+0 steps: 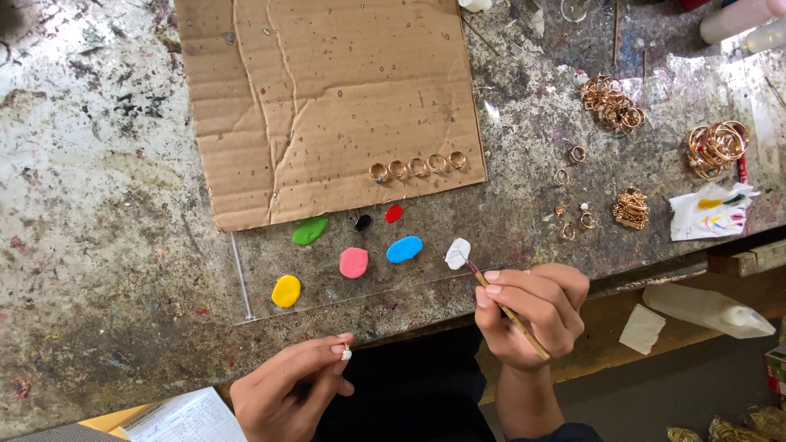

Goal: Applying paint to small jewelry components using a fine-tipped brush.

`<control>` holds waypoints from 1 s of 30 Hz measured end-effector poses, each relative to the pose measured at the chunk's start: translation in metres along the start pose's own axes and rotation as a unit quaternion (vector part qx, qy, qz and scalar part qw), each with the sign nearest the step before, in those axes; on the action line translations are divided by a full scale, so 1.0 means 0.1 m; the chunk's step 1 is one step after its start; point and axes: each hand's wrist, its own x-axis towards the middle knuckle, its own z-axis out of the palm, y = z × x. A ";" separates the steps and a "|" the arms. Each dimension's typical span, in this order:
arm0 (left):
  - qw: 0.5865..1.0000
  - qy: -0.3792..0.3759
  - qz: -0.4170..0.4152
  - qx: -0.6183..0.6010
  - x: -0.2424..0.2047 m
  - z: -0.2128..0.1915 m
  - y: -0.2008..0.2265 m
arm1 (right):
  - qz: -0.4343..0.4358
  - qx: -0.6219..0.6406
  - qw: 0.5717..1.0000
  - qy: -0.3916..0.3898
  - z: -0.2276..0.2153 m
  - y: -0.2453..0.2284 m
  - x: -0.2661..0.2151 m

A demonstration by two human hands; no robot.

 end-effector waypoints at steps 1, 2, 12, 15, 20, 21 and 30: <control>1.000 0.009 -0.004 -0.003 0.00 0.01 0.01 | 0.002 -0.007 1.000 -0.004 0.00 0.00 0.00; 1.000 0.010 -0.005 -0.003 -0.01 0.01 0.01 | 0.002 -0.007 1.000 -0.004 0.00 0.00 -0.02; 1.000 0.009 -0.006 -0.004 -0.01 0.01 0.00 | -0.004 -0.008 1.000 0.001 0.01 0.02 -0.05; 1.000 0.006 -0.008 -0.006 0.00 0.01 0.00 | -0.009 -0.010 1.000 0.000 0.01 0.03 -0.06; 1.000 0.018 -0.007 -0.017 -0.02 0.02 -0.02 | -0.013 -0.014 1.000 0.005 0.01 0.03 -0.07; 1.000 0.013 -0.006 -0.017 -0.02 0.01 -0.02 | -0.009 -0.013 1.000 0.004 0.02 0.02 -0.06; 0.999 0.039 -0.015 -0.021 -0.03 0.06 -0.03 | -0.018 0.023 0.997 0.065 0.05 0.04 -0.11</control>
